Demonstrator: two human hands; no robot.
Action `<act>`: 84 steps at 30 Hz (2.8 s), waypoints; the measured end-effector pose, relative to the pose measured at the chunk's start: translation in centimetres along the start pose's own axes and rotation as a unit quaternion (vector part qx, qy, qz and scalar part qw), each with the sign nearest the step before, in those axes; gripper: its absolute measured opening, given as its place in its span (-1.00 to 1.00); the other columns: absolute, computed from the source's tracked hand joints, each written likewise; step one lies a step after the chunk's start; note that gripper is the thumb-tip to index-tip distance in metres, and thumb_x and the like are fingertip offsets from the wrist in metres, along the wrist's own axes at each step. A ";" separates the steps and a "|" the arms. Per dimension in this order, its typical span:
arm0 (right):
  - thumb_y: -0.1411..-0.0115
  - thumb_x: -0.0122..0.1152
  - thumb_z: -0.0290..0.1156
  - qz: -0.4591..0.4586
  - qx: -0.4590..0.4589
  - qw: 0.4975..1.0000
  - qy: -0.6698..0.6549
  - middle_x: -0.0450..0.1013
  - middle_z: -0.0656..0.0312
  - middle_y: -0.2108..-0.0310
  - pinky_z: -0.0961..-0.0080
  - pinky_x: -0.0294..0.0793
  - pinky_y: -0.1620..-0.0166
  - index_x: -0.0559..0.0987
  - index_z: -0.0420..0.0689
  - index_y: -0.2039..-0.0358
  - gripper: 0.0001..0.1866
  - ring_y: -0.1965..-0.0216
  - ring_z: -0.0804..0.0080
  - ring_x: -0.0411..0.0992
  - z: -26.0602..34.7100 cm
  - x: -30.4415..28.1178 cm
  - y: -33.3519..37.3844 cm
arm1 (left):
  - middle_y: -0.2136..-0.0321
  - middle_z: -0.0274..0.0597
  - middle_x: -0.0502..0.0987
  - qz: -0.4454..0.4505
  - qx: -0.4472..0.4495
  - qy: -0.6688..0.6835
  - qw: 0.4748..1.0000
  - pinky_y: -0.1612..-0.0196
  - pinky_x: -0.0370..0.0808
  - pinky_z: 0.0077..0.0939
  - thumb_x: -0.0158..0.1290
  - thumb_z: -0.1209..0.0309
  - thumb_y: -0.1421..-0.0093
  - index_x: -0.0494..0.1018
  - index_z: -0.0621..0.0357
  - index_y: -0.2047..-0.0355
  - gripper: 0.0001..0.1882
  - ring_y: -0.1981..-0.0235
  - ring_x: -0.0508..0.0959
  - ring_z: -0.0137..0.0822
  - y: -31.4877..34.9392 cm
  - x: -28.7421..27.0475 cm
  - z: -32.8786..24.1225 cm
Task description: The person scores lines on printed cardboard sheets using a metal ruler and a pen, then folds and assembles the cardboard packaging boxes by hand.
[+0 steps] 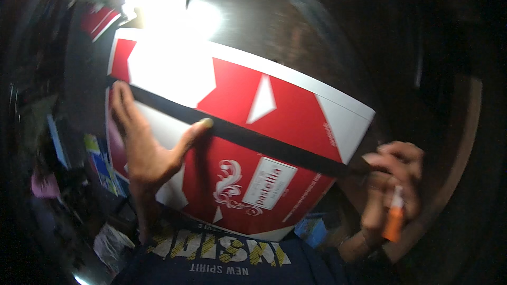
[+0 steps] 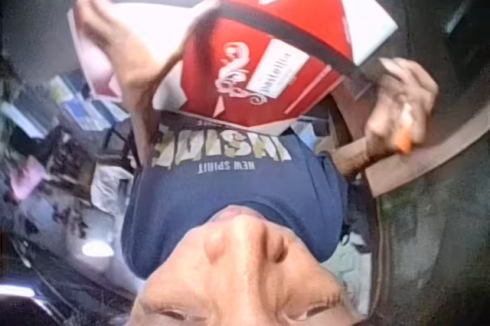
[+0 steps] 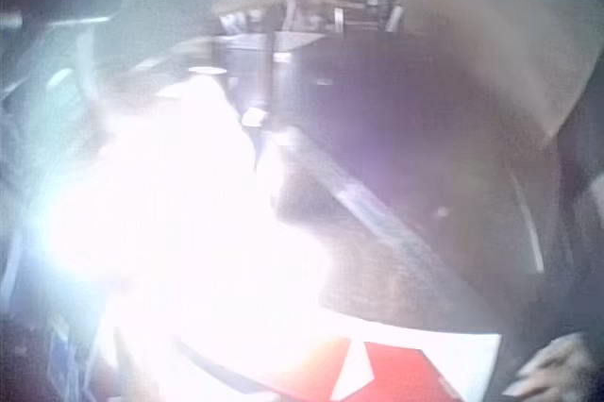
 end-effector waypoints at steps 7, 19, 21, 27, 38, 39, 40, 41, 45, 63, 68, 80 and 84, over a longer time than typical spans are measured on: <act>-0.42 -0.29 0.19 0.102 0.006 0.885 -0.455 0.39 0.05 0.18 0.42 0.57 0.17 0.36 -0.07 0.16 -0.46 0.22 0.30 0.49 4.8 8.1 -6.3 | -0.33 0.51 -0.16 -0.021 -0.015 0.034 0.999 -0.41 -0.10 0.21 0.44 -0.17 0.19 -0.28 0.60 -0.34 0.49 -0.39 -0.12 0.38 0.3 -0.6 2.0; -0.13 0.24 -0.84 0.171 -0.004 0.893 -0.417 0.52 0.01 0.27 0.48 0.63 0.04 0.45 -0.35 0.25 -0.78 0.14 0.33 0.58 10.8 17.5 -11.5 | -0.35 0.41 -0.20 -0.019 -0.002 0.094 0.995 -0.39 -0.12 0.21 0.37 -0.23 0.17 -0.31 0.51 -0.37 0.49 -0.41 -0.14 0.30 0.3 -0.6 1.8; -0.09 0.33 -0.79 0.149 -0.040 0.887 -0.435 0.56 -0.02 0.29 0.44 0.66 0.09 0.47 -0.34 0.25 -0.74 0.16 0.32 0.61 10.7 17.7 -11.8 | -0.35 0.41 -0.20 -0.016 -0.002 0.110 0.994 -0.39 -0.13 0.22 0.36 -0.25 0.18 -0.31 0.51 -0.37 0.49 -0.41 -0.13 0.30 0.1 -0.5 1.8; -0.10 0.32 -0.79 0.143 -0.067 0.894 -0.419 0.56 -0.07 0.32 0.43 0.67 0.10 0.41 -0.35 0.25 -0.73 0.20 0.29 0.62 10.6 18.1 -11.1 | -0.35 0.40 -0.19 -0.002 -0.016 0.117 0.993 -0.37 -0.11 0.24 0.37 -0.25 0.20 -0.30 0.51 -0.37 0.51 -0.40 -0.12 0.31 0.4 -0.6 2.0; -0.10 0.31 -0.81 0.132 -0.085 0.891 -0.427 0.55 -0.11 0.30 0.41 0.68 0.09 0.39 -0.40 0.24 -0.72 0.19 0.24 0.63 10.3 18.5 -11.4 | -0.34 0.42 -0.17 0.000 -0.019 0.130 0.991 -0.35 -0.06 0.25 0.39 -0.22 0.22 -0.27 0.53 -0.36 0.50 -0.38 -0.09 0.32 -0.2 -0.4 2.1; -0.10 0.31 -0.80 0.133 -0.085 0.889 -0.430 0.55 -0.12 0.30 0.42 0.68 0.11 0.40 -0.40 0.24 -0.72 0.19 0.24 0.63 10.3 18.6 -11.4 | -0.34 0.42 -0.17 0.000 -0.019 0.129 0.992 -0.35 -0.06 0.25 0.39 -0.22 0.22 -0.27 0.53 -0.36 0.50 -0.38 -0.09 0.32 -0.2 -0.4 2.1; -0.09 0.31 -0.80 0.133 -0.085 0.888 -0.433 0.56 -0.12 0.30 0.42 0.69 0.12 0.40 -0.39 0.24 -0.72 0.20 0.24 0.63 10.3 18.6 -11.4 | -0.33 0.42 -0.16 -0.001 -0.016 0.128 0.992 -0.35 -0.06 0.24 0.39 -0.21 0.22 -0.27 0.53 -0.36 0.49 -0.38 -0.09 0.32 -0.2 -0.3 2.0; -0.09 0.31 -0.80 0.132 -0.084 0.888 -0.433 0.56 -0.12 0.30 0.42 0.69 0.12 0.40 -0.39 0.24 -0.72 0.20 0.24 0.63 10.2 18.5 -11.4 | -0.33 0.42 -0.16 -0.001 -0.013 0.127 0.992 -0.35 -0.06 0.23 0.40 -0.20 0.21 -0.27 0.53 -0.36 0.49 -0.38 -0.09 0.33 -0.2 -0.3 1.9; -0.07 0.35 -0.79 0.136 -0.148 0.912 -0.359 0.56 -0.07 0.29 0.44 0.68 0.15 0.42 -0.36 0.24 -0.70 0.21 0.29 0.63 11.2 17.7 -11.2 | -0.33 0.43 -0.16 0.001 -0.015 0.107 0.994 -0.35 -0.06 0.25 0.39 -0.17 0.19 -0.27 0.53 -0.36 0.46 -0.38 -0.08 0.33 0.0 -0.9 1.5; -0.14 0.33 -0.69 0.054 0.035 0.923 -0.380 0.57 -0.04 0.27 0.45 0.66 0.11 0.40 -0.24 0.22 -0.71 0.18 0.33 0.61 2.2 7.7 -4.1 | -0.33 0.43 -0.08 -0.030 0.017 -0.009 0.999 -0.40 -0.04 0.19 0.38 -0.13 0.10 -0.21 0.50 -0.37 0.37 -0.41 -0.10 0.28 0.6 -0.1 1.0; -0.12 0.33 -0.71 0.061 0.050 0.919 -0.386 0.56 -0.02 0.30 0.48 0.66 0.14 0.39 -0.23 0.23 -0.70 0.21 0.36 0.61 0.3 8.4 -3.1 | -0.33 0.42 -0.09 -0.029 0.030 -0.026 0.999 -0.41 -0.04 0.17 0.37 -0.14 0.08 -0.19 0.51 -0.37 0.36 -0.41 -0.09 0.27 1.0 0.1 0.3; -0.10 0.33 -0.76 0.036 -0.031 0.918 -0.395 0.55 -0.03 0.33 0.49 0.67 0.14 0.38 -0.26 0.23 -0.68 0.23 0.32 0.61 0.8 8.9 -3.5 | -0.34 0.41 -0.08 -0.020 0.022 -0.047 0.998 -0.40 -0.01 0.15 0.33 -0.22 0.08 -0.17 0.51 -0.37 0.37 -0.41 -0.05 0.27 0.6 -0.5 0.5; -0.09 0.33 -0.75 0.061 -0.076 0.932 -0.350 0.52 -0.02 0.34 0.37 0.66 0.13 0.33 -0.23 0.22 -0.64 0.28 0.27 0.59 1.5 8.5 -3.5 | -0.34 0.42 -0.09 -0.014 0.019 -0.033 0.999 -0.40 -0.02 0.15 0.33 -0.21 0.08 -0.18 0.53 -0.37 0.36 -0.41 -0.05 0.28 0.6 -0.4 0.4</act>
Point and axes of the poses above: each hand's wrist, its own y-axis away from the middle knuckle, its own x-axis out of the palm, z = x × y, the point moved 7 cm from there along -y, towards the middle knuckle
